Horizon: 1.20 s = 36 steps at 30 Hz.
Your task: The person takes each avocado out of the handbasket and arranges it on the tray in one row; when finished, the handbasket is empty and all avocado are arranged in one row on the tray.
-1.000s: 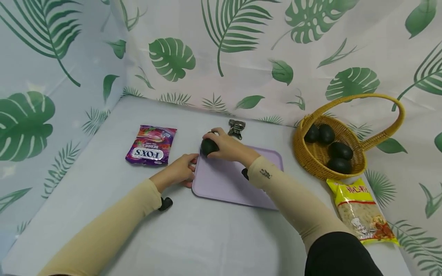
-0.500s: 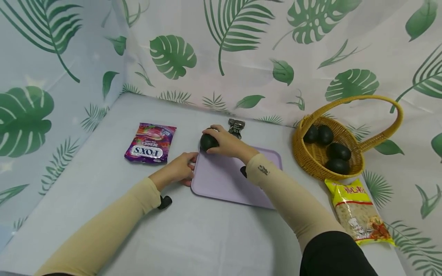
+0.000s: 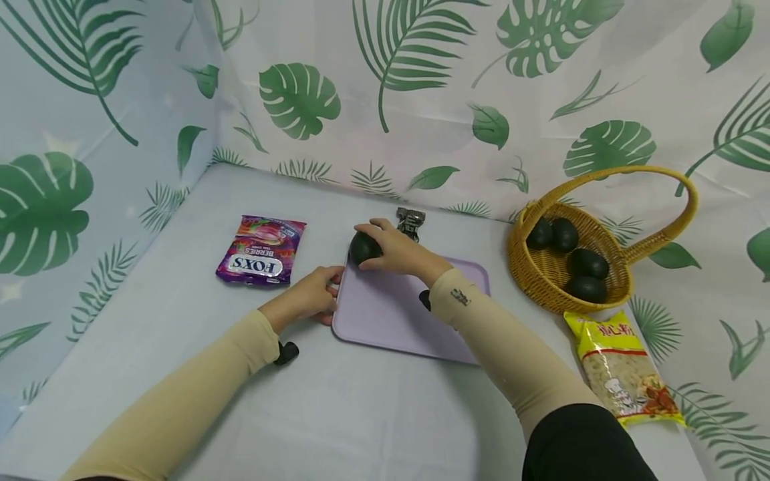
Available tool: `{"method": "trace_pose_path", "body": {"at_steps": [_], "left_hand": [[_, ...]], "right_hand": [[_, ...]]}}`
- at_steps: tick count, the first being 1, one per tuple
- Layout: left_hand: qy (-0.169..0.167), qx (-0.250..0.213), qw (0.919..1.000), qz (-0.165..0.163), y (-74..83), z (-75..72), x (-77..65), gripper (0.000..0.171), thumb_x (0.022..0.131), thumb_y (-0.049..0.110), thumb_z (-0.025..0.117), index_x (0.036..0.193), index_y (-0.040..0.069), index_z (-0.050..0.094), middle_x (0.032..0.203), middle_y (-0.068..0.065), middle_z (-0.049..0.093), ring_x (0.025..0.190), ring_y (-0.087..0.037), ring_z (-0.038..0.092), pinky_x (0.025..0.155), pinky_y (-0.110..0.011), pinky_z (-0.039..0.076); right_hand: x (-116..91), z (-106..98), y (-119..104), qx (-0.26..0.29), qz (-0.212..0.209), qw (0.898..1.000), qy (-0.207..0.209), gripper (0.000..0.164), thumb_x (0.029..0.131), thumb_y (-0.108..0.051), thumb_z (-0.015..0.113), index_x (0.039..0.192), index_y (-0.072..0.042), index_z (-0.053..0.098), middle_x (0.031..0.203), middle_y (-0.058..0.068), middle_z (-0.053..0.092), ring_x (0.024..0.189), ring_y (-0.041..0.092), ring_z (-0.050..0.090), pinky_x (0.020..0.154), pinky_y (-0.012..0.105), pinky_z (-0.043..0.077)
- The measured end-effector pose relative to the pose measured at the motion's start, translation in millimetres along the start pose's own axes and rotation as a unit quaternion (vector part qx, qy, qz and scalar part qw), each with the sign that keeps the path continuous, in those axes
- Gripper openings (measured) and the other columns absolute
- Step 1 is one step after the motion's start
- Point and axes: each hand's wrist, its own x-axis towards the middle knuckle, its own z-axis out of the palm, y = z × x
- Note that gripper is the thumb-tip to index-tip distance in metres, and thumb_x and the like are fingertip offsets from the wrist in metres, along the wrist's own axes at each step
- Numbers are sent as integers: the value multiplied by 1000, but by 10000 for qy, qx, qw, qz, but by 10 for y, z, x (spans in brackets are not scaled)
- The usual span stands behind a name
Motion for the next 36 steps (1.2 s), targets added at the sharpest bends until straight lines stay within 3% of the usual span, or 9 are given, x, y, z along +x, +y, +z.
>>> {"method": "trace_pose_path", "body": {"at_steps": [27, 32, 36], "left_hand": [[-48, -87, 9999, 81, 8, 27, -3, 91, 76, -21, 55, 157, 6, 24, 134, -17, 40, 108, -27, 51, 62, -36, 63], [-42, -61, 9999, 119, -7, 25, 2, 91, 76, -20, 55, 157, 6, 23, 138, -18, 39, 114, -29, 50, 63, -36, 64], [-46, -44, 9999, 130, -24, 13, 17, 92, 76, -20, 55, 157, 6, 22, 140, -18, 38, 115, -30, 50, 62, -36, 64]], "right_hand": [[-184, -143, 116, 78, 208, 9996, 171, 86, 84, -38, 78, 155, -22, 31, 156, 22, 25, 133, 42, 43, 109, 56, 42], [-273, -219, 167, 116, 131, 9991, 396, 87, 83, -37, 79, 155, -21, 32, 154, 23, 27, 126, 38, 50, 106, 53, 45], [-382, -290, 232, 451, 66, 9971, 601, 88, 83, -33, 80, 155, -20, 33, 154, 21, 27, 118, 36, 55, 95, 47, 54]]}}
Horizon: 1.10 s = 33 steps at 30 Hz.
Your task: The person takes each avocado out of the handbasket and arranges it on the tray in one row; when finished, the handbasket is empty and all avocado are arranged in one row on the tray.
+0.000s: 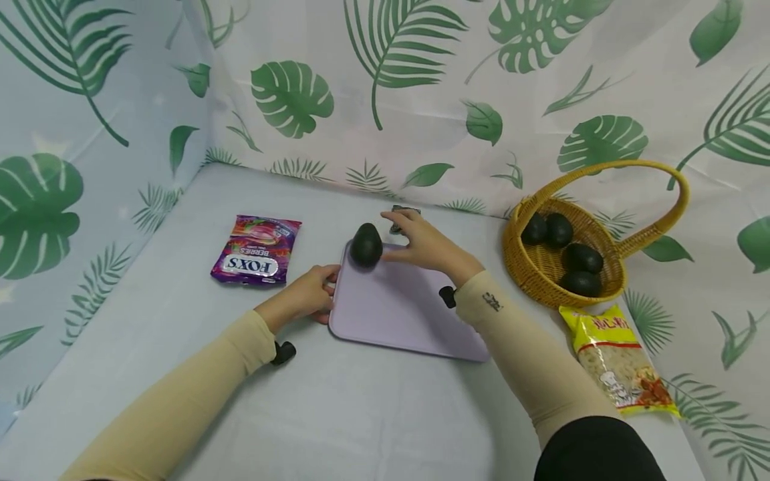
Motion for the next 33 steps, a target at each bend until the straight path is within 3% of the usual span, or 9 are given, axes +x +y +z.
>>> {"method": "trace_pose_path", "body": {"at_steps": [5, 12, 18, 22, 25, 29, 33], "left_hand": [[-64, 29, 10000, -12, 3, -2, 16, 92, 77, -21, 54, 158, 6, 20, 139, -19, 37, 112, -29, 50, 62, -36, 64], [26, 4, 10000, -79, -39, -24, -45, 91, 78, -19, 54, 158, 6, 19, 139, -19, 36, 111, -29, 48, 64, -36, 64], [64, -72, 9999, -112, -52, -36, -69, 90, 79, -20, 54, 158, 4, 17, 141, -20, 33, 113, -31, 47, 64, -38, 64], [17, -65, 9999, -140, -41, -24, -58, 90, 80, -19, 55, 158, 3, 16, 142, -20, 32, 115, -32, 46, 65, -38, 64], [-37, -80, 9998, -153, -23, -3, -50, 89, 81, -19, 55, 158, 3, 16, 142, -20, 32, 115, -32, 45, 66, -39, 64], [-119, -85, 9998, -120, 7, 30, -38, 89, 80, -19, 54, 158, 2, 15, 142, -20, 32, 114, -32, 46, 65, -38, 64], [-205, -57, 9998, -63, 35, 65, -10, 89, 80, -19, 54, 158, 2, 15, 142, -21, 33, 113, -32, 47, 65, -38, 64]], "right_hand": [[-216, -146, 88, 332, 55, 9992, 233, 87, 83, -30, 81, 155, -20, 33, 152, 18, 30, 120, 36, 52, 90, 43, 57], [-657, -420, 301, 235, 227, 9983, 478, 85, 84, -32, 79, 155, -19, 33, 152, 16, 30, 126, 39, 49, 92, 47, 57], [-1150, -810, 624, -96, 897, 9915, 933, 83, 86, -36, 76, 155, -18, 33, 151, 19, 31, 122, 40, 51, 92, 53, 55], [-1471, -1121, 928, -437, 1526, 9801, 1188, 84, 90, -44, 70, 156, -13, 28, 153, 27, 25, 125, 48, 45, 95, 64, 49], [-1666, -1292, 1182, -749, 2041, 9682, 1240, 88, 90, -50, 67, 156, -7, 27, 153, 33, 23, 131, 53, 36, 102, 72, 37], [-1849, -1389, 1471, -888, 2872, 9508, 749, 101, 87, -61, 62, 155, 2, 20, 153, 39, 17, 138, 59, 16, 107, 77, 22], [-1977, -1380, 1660, -931, 3478, 9327, 215, 107, 86, -64, 61, 153, 8, 19, 149, 43, 18, 135, 63, 14, 107, 77, 22]]}}
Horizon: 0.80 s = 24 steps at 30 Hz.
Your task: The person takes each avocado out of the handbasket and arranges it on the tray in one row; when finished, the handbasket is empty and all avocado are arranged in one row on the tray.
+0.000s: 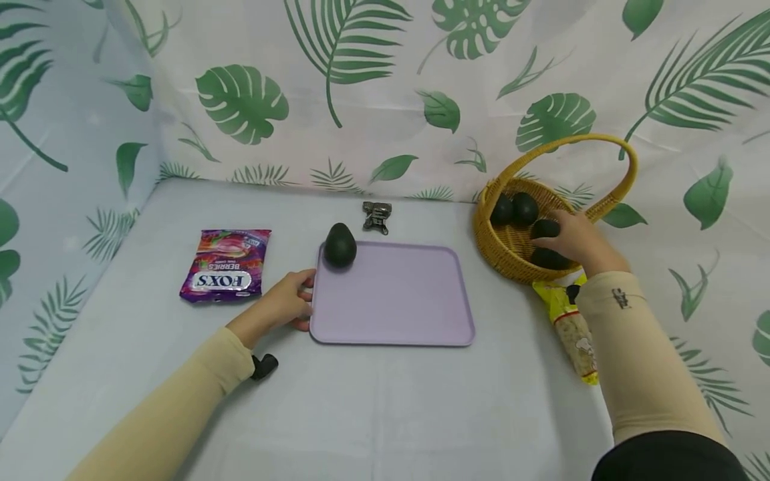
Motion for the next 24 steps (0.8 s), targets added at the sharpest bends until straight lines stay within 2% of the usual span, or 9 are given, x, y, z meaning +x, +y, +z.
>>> {"method": "trace_pose_path", "body": {"at_steps": [5, 9, 12, 18, 24], "left_hand": [[18, 28, 10000, 15, -19, 3, 9, 90, 80, -18, 55, 158, 4, 17, 142, -20, 34, 114, -31, 47, 66, -37, 64], [27, 48, 10000, 41, -21, 4, 10, 90, 79, -18, 55, 158, 4, 17, 141, -19, 34, 114, -30, 46, 65, -36, 64], [25, 44, 10000, 45, -18, 3, 9, 90, 80, -18, 54, 158, 4, 17, 141, -19, 33, 113, -30, 46, 65, -36, 63], [72, 47, 10000, 25, -23, -3, 10, 89, 80, -18, 54, 158, 5, 18, 142, -19, 32, 114, -31, 46, 65, -36, 63], [110, 29, 9999, 59, -52, -17, 18, 88, 79, -17, 54, 157, 4, 19, 141, -19, 32, 113, -31, 47, 63, -35, 63]], "right_hand": [[48, 87, 47, -438, 284, 9977, -440, 100, 86, -59, 67, 143, 17, 34, 138, 46, 34, 124, 61, 36, 101, 74, 36], [61, 154, 56, -646, 567, 9922, -900, 90, 86, -56, 68, 134, 17, 46, 130, 45, 45, 112, 55, 50, 90, 67, 49], [82, 199, 77, -642, 618, 9906, -1039, 84, 88, -52, 68, 132, 17, 48, 129, 44, 47, 112, 53, 52, 89, 65, 50], [119, 254, 108, -433, 393, 9948, -833, 79, 90, -42, 67, 136, 17, 43, 133, 44, 43, 119, 58, 44, 98, 69, 42], [135, 309, 91, -106, 386, 9952, -897, 83, 89, -53, 65, 142, 7, 41, 137, 42, 39, 125, 59, 38, 99, 75, 37]]}}
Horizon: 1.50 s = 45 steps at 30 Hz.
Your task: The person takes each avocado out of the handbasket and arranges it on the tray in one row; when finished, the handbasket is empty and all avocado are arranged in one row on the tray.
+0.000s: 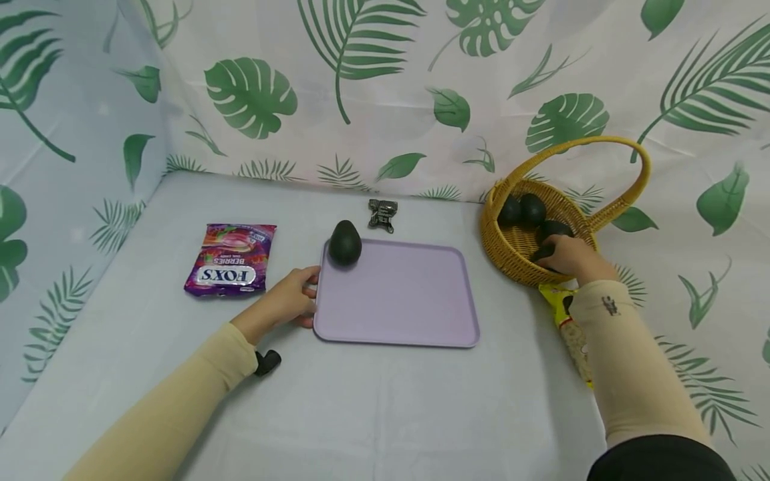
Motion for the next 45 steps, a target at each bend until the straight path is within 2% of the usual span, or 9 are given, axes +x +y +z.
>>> {"method": "trace_pose_path", "body": {"at_steps": [4, 7, 11, 26, 31, 36, 41, 45], "left_hand": [[4, 26, 10000, 24, 9, 1, 5, 88, 79, -17, 55, 157, 3, 19, 141, -19, 32, 112, -31, 47, 62, -35, 63], [-8, 44, 10000, 39, 18, 2, 3, 88, 79, -17, 55, 157, 3, 19, 141, -20, 32, 113, -31, 47, 62, -35, 63], [-2, 54, 10000, 29, 37, 4, -6, 88, 79, -17, 55, 157, 3, 19, 141, -20, 32, 112, -31, 47, 62, -35, 63], [20, 40, 10000, -22, 77, 8, -30, 89, 79, -18, 54, 157, 4, 19, 139, -20, 33, 112, -30, 46, 63, -36, 64], [32, 54, 10000, -11, 78, 14, -37, 89, 78, -18, 54, 157, 3, 18, 138, -20, 33, 110, -30, 46, 63, -36, 63], [29, 63, 10000, -22, 69, 17, -37, 89, 78, -18, 55, 157, 3, 18, 136, -19, 33, 108, -29, 46, 62, -36, 63], [21, 39, 10000, -55, 64, 22, -40, 89, 79, -18, 54, 158, 3, 17, 137, -19, 33, 109, -29, 46, 63, -36, 63], [-9, 53, 10000, -69, 53, 30, -35, 88, 80, -18, 54, 158, 3, 17, 137, -20, 34, 108, -29, 46, 63, -36, 63]], "right_hand": [[-12, 25, 4, 75, -79, 9999, -22, 82, 92, -51, 62, 146, 6, 36, 139, 43, 35, 128, 60, 34, 103, 76, 32], [-21, 39, 17, 11, -157, 9999, 28, 76, 95, -43, 60, 146, 7, 34, 140, 44, 34, 128, 60, 33, 104, 75, 33], [-34, 47, 34, 38, -219, 9997, 103, 75, 95, -42, 60, 146, 6, 34, 140, 44, 32, 129, 60, 31, 104, 75, 33], [-184, -59, -57, 294, -740, 9933, 842, 80, 92, -47, 64, 146, 4, 36, 144, 40, 33, 131, 58, 29, 106, 74, 29], [-296, -115, -173, 247, -885, 9899, 1079, 76, 93, -43, 65, 147, 2, 36, 146, 39, 31, 132, 58, 28, 106, 75, 28], [-447, -159, -327, 241, -987, 9861, 1317, 79, 92, -47, 65, 149, -1, 35, 148, 39, 25, 134, 58, 24, 107, 76, 24], [-635, -199, -561, 263, -1099, 9823, 1496, 82, 90, -53, 64, 152, -8, 34, 153, 35, 19, 135, 57, 24, 106, 77, 24], [-751, -174, -779, 392, -1360, 9751, 1707, 77, 90, -50, 66, 151, -12, 37, 155, 31, 19, 136, 55, 26, 105, 77, 27]]}}
